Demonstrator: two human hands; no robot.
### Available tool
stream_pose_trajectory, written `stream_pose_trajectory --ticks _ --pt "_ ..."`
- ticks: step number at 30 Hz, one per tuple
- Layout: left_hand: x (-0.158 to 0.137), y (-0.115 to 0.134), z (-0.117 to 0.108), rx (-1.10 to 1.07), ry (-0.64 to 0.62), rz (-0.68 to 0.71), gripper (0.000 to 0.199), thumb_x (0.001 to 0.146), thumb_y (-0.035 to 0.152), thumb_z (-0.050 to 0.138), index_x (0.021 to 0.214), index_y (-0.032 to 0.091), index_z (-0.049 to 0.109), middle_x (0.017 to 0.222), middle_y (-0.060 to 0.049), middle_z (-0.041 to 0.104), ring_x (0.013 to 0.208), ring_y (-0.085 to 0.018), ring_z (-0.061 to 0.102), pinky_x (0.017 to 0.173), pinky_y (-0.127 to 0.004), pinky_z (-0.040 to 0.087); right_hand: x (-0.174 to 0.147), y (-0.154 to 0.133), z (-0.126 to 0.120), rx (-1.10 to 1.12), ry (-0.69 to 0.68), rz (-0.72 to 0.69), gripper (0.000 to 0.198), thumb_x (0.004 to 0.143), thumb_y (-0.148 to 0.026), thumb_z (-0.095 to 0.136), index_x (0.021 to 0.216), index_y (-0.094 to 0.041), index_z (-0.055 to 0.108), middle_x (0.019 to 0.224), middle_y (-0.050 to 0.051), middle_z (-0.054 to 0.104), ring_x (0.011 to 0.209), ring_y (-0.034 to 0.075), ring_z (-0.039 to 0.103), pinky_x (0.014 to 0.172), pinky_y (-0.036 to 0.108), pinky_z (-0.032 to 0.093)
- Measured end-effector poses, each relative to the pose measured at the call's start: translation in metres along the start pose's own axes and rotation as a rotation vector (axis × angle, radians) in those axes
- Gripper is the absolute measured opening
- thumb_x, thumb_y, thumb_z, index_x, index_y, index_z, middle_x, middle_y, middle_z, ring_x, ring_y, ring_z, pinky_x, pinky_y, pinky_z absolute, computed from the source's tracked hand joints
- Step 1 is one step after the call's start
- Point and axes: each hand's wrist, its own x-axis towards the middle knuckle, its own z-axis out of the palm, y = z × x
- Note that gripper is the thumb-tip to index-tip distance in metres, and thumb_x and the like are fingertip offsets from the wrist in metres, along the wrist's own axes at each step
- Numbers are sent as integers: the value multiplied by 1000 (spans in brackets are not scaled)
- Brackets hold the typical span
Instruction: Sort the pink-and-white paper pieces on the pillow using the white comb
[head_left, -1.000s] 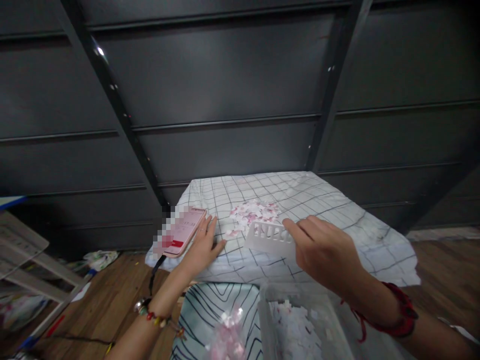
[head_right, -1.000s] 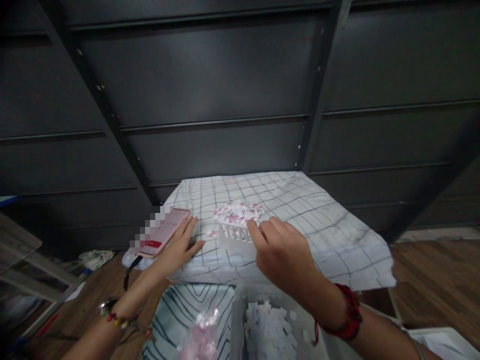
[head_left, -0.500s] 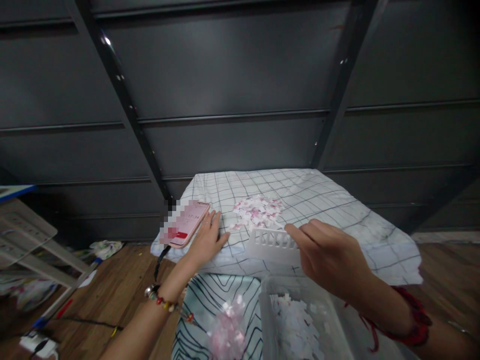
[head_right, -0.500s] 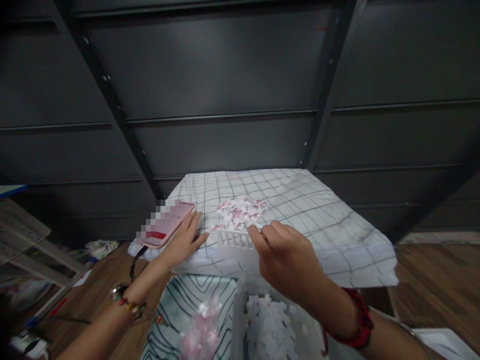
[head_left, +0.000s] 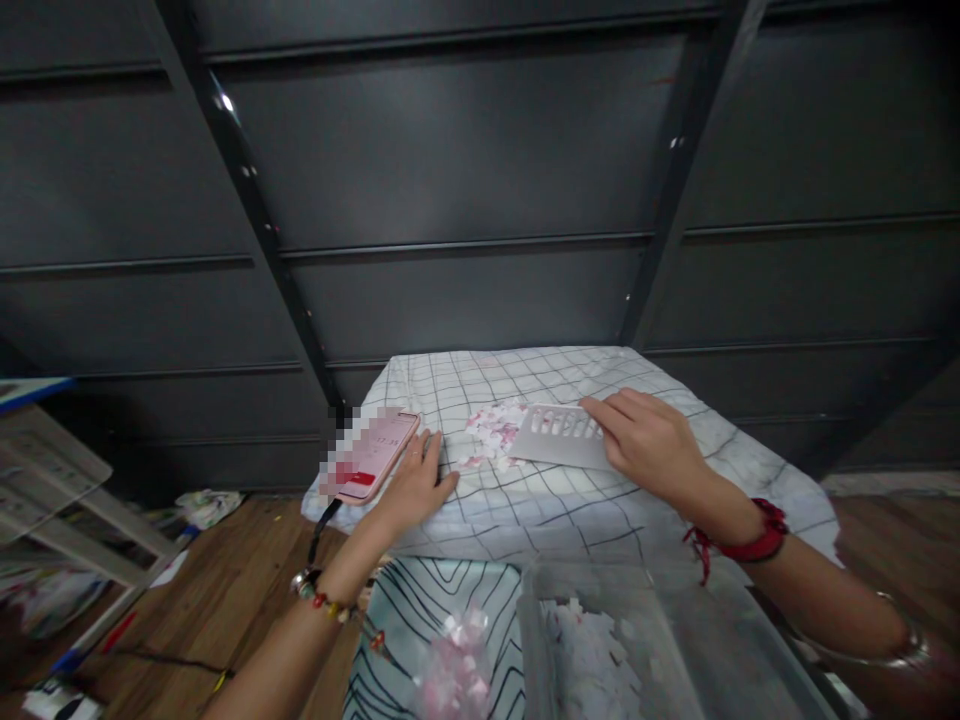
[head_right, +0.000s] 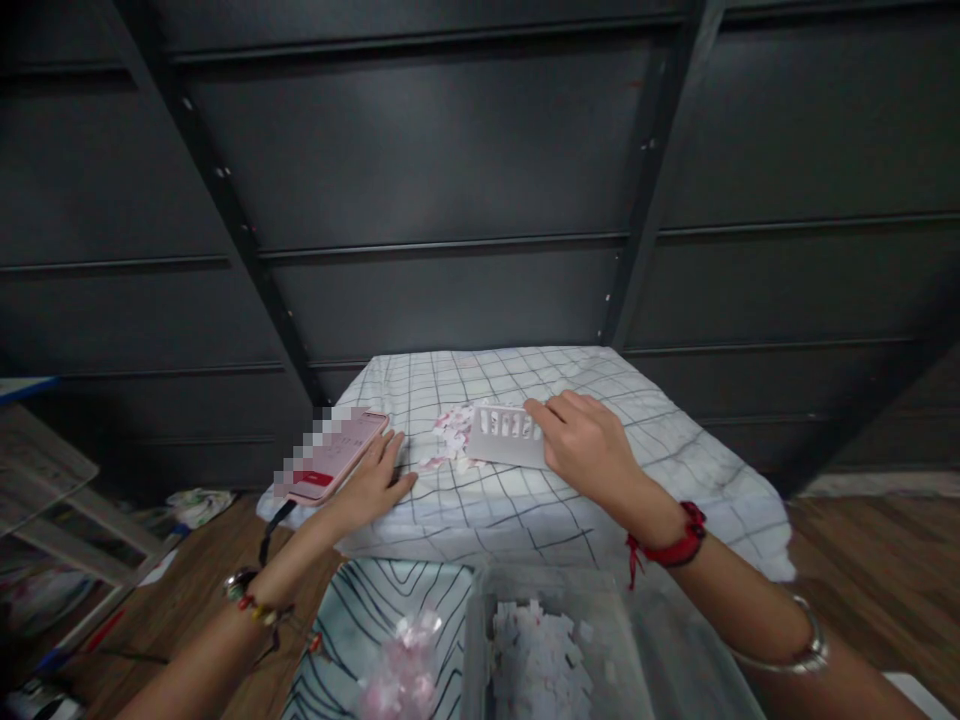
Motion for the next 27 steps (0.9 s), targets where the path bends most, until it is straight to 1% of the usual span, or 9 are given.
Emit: stream_pose_trajectory --ticks 3,6,8,11,15,21,24,27 --pt "3 -3 1 0 -10 20 65 84 43 42 136 8 28 145 -23 25 136 -34 18 107 -49 23 1 1 7 -3 -2 -45 31 73 -3 41 90 -13 65 63 4 56 65 17 45 63 29 35" --pt "4 -3 0 -5 -5 39 65 83 43 43 137 11 27 147 -20 24 136 -34 17 106 -50 24 0 -1 8 12 -5 -94 33 72 -2 40 90 -13 65 64 4 56 65 16 44 63 29 35" --pt "4 -1 0 -9 -7 19 66 82 41 44 138 9 27 147 -21 22 136 -35 16 107 -50 23 -1 -1 7 39 -3 -126 34 71 -2 40 90 -12 66 65 5 56 65 16 44 62 30 35" --pt "5 2 0 -18 2 16 67 82 37 45 138 8 25 147 -23 21 136 -36 16 107 -50 23 0 -1 5 64 -3 -121 35 71 -2 39 91 -12 66 64 5 55 65 17 44 61 30 34" --pt "8 5 3 -37 48 71 63 83 36 44 138 10 25 147 -21 22 137 -34 15 107 -51 22 3 -3 4 61 29 -134 34 73 -1 39 90 -11 66 63 5 55 64 17 42 60 31 33" --pt "9 13 6 -71 64 76 64 88 44 41 137 7 25 147 -23 21 137 -34 11 108 -50 20 4 -1 -2 112 44 -170 33 70 0 40 90 -11 65 63 4 56 64 16 43 60 30 33" --pt "7 17 8 -89 87 112 61 88 45 42 136 11 28 147 -21 23 138 -32 13 108 -50 20 3 0 -3 140 50 -176 33 72 0 40 91 -11 64 65 4 56 65 16 42 61 30 33" --pt "5 19 10 -92 105 137 60 88 44 42 137 13 28 147 -19 23 138 -31 14 108 -49 21 3 -4 2 196 37 -181 34 74 -1 38 92 -12 64 67 5 57 66 16 43 63 30 34"
